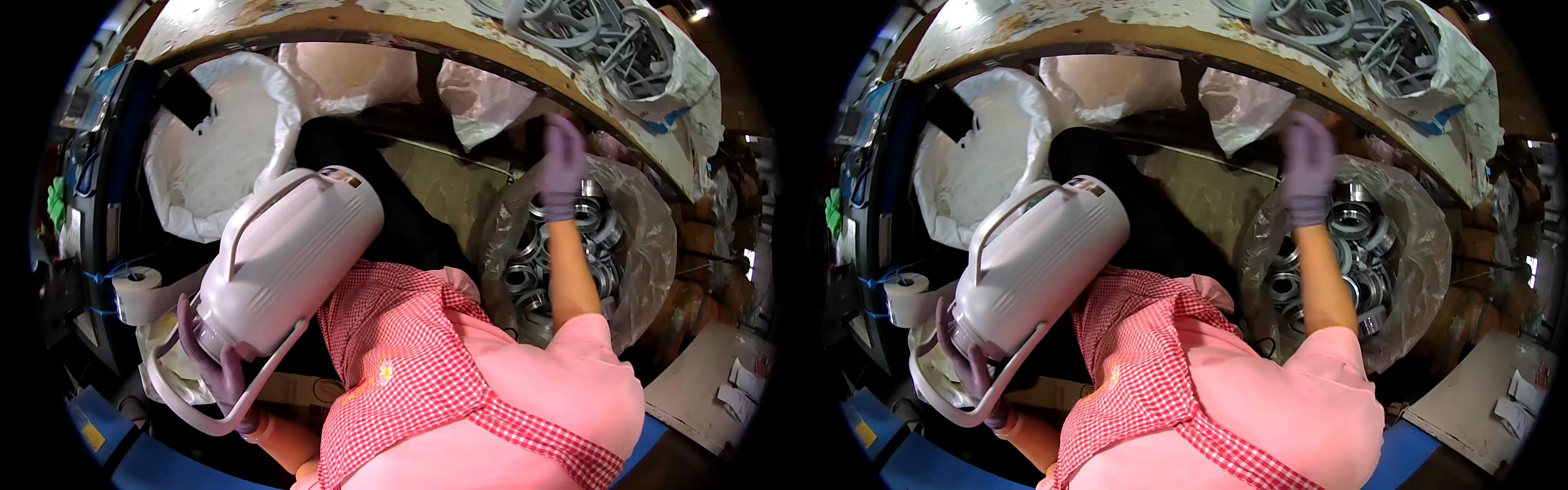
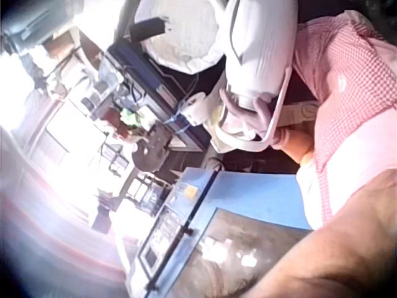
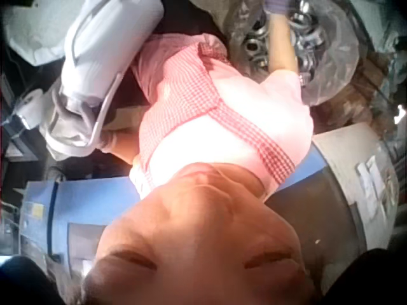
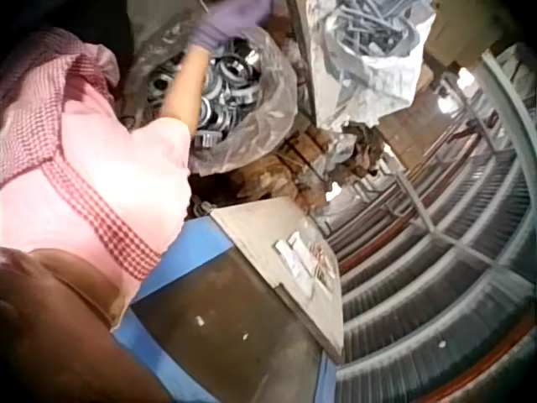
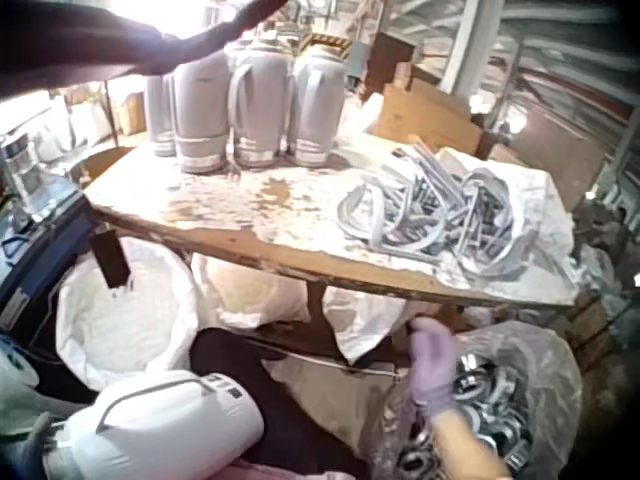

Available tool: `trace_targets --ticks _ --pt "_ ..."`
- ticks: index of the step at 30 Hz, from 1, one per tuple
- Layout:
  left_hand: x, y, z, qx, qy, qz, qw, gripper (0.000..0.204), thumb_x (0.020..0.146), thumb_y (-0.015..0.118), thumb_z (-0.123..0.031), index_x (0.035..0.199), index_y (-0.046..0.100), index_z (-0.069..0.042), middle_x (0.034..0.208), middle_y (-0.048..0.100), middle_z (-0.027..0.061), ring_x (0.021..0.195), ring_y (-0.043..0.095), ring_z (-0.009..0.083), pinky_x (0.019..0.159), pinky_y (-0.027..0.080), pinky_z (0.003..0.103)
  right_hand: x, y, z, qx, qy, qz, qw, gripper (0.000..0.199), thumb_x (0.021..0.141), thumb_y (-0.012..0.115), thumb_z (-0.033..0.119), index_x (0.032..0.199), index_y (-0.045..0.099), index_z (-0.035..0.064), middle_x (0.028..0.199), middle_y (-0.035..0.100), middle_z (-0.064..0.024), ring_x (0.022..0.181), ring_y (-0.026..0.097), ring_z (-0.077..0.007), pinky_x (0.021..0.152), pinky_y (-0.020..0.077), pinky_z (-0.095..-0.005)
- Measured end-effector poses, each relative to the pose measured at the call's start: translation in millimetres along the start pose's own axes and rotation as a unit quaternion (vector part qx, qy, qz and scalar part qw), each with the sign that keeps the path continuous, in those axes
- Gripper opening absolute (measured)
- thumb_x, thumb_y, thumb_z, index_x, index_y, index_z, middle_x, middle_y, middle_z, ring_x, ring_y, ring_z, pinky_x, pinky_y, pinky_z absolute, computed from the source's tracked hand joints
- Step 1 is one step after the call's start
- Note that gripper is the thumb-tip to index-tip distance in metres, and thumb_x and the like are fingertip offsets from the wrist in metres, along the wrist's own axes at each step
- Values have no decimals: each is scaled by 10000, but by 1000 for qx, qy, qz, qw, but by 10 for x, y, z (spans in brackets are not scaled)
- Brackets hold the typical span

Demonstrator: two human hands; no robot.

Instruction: The person assembles white electric kettles by inserting a circular metal gasket into the kettle's opening and attaching a plastic handle. The person handles the kettle and parts by hand, repeating the process for multiple units in a workshop setting.

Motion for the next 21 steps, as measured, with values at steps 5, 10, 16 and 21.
trace_targets --ticks 5,10,16,21 --pt "-55 100 75 49 -39 -13 998 746 973 566 -468 1496 362 22 1438 481 227 1327 479 349 1134 350 457 -559 -2432 -2205 -471 444 188 738 731 851 632 622 1338 615 78 1321 615 -239 1209 590 -364 1050 444 -399" --pt "-2 -16 232 210 204 -1 956 501 1086 403 -348 1432 445 11 1385 506 289 1219 556 420 999 486 484 -1880 -2965 -3493 -396 448 228 769 911 791 681 672 1436 517 49 1421 573 -201 1321 540 -346 1079 415 -413" --pt "5 -109 249 80 51 -123 988 850 821 727 -463 1465 446 14 1418 529 185 1292 505 324 1089 390 440 -1971 -2072 -3296 -407 519 365 658 650 829 709 561 1163 661 6 1141 692 -178 1086 642 -335 912 489 -442" --pt "-308 -476 696 -13 73 -169 983 884 869 686 -441 1531 336 29 1477 471 209 1349 466 337 1113 382 478 -495 -2354 -1502 -296 462 396 736 768 736 862 339 1365 573 7 1226 672 -134 1122 624 -247 993 475 -376"
Point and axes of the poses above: each hand's wrist, its own x-axis towards the middle knuckle, its own y-axis out of the palm, z = x × y, the point moved 1 cm from there along x, towards the middle knuckle
